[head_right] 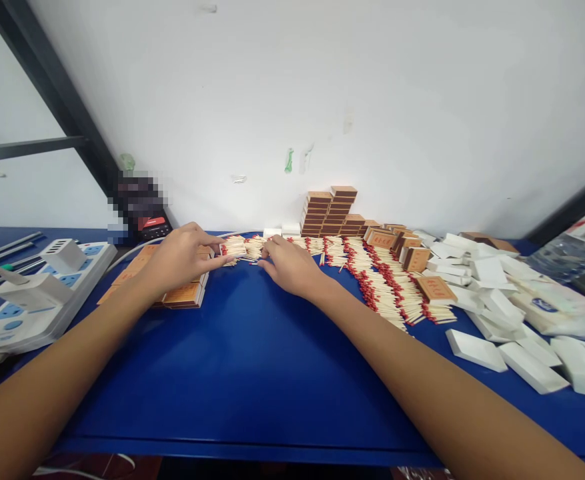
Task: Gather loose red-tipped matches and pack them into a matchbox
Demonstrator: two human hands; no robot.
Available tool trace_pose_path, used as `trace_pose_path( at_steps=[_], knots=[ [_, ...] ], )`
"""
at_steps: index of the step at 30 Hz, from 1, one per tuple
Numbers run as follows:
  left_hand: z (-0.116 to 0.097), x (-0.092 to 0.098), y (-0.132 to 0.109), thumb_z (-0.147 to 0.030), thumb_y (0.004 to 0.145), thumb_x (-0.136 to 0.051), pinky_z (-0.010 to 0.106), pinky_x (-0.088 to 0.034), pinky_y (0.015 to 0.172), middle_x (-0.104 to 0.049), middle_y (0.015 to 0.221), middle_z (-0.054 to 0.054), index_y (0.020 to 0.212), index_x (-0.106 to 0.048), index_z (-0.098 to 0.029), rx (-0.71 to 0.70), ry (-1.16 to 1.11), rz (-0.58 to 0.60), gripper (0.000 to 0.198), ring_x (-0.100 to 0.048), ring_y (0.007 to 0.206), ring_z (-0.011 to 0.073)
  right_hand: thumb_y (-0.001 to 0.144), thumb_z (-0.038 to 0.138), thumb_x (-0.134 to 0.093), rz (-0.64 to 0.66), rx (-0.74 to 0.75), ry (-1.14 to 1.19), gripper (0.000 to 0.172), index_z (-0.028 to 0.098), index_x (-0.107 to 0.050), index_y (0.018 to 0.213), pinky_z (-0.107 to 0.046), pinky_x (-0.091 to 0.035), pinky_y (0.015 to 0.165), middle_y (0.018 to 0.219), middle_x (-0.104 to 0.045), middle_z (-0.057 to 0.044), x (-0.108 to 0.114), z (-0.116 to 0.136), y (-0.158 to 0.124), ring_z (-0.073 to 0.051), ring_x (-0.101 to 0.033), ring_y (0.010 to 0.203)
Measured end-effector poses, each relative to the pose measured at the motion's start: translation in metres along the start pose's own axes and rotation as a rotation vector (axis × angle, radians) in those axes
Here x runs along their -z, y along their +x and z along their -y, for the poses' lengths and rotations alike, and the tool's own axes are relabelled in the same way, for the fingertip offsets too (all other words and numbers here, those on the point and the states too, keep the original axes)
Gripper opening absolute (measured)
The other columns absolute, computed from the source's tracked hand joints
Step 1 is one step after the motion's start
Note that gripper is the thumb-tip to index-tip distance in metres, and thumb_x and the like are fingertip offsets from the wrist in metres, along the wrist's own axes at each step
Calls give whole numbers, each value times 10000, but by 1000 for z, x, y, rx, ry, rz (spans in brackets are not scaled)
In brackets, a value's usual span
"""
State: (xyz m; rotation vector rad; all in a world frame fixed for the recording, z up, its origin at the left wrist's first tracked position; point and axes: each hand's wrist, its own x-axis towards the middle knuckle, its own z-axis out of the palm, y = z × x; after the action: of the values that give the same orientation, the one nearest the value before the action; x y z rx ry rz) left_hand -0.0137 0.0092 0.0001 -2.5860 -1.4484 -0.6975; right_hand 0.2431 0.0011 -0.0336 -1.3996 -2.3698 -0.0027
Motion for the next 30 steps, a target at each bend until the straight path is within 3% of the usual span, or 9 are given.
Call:
trace_pose_path(
  at_steps=[7, 18, 24, 30],
  knots=[
    [-5, 8, 0, -485, 900, -747, 366, -482, 785, -681, 913, 123, 956, -836, -192, 55, 30, 9, 311, -634, 854, 263, 1036, 198, -587, 60, -7, 81, 81, 189, -623, 964, -298, -423, 777, 1042, -671, -74, -12, 3, 3, -193, -618, 899],
    [-5, 6, 0, -480, 916, -724, 355, -483, 820, -683, 902, 112, 956, -828, -196, 44, 20, 23, 305, -633, 884, 263, 1034, 166, -562, -28, 56, 119, 94, 201, -647, 1055, -297, -415, 798, 1077, -688, -67, -24, 12, 13, -201, -622, 951],
    [-3, 5, 0, -491, 904, -732, 360, -489, 846, -681, 948, 118, 1014, -834, -199, 45, 20, 17, 328, -644, 900, 264, 1033, 176, -588, 22, -1, 116, 61, 182, -632, 991, -287, -424, 796, 1074, -699, -74, -21, 15, 16, -187, -631, 928],
    [-2, 5, 0, -484, 915, -724, 351, -475, 812, -670, 929, 118, 971, -831, -190, 52, 38, 34, 319, -639, 874, 260, 1069, 177, -506, 137, -55, -27, 114, 166, -619, 1067, -319, -421, 783, 1171, -686, -130, -11, 12, 11, -241, -663, 1005]
  ],
)
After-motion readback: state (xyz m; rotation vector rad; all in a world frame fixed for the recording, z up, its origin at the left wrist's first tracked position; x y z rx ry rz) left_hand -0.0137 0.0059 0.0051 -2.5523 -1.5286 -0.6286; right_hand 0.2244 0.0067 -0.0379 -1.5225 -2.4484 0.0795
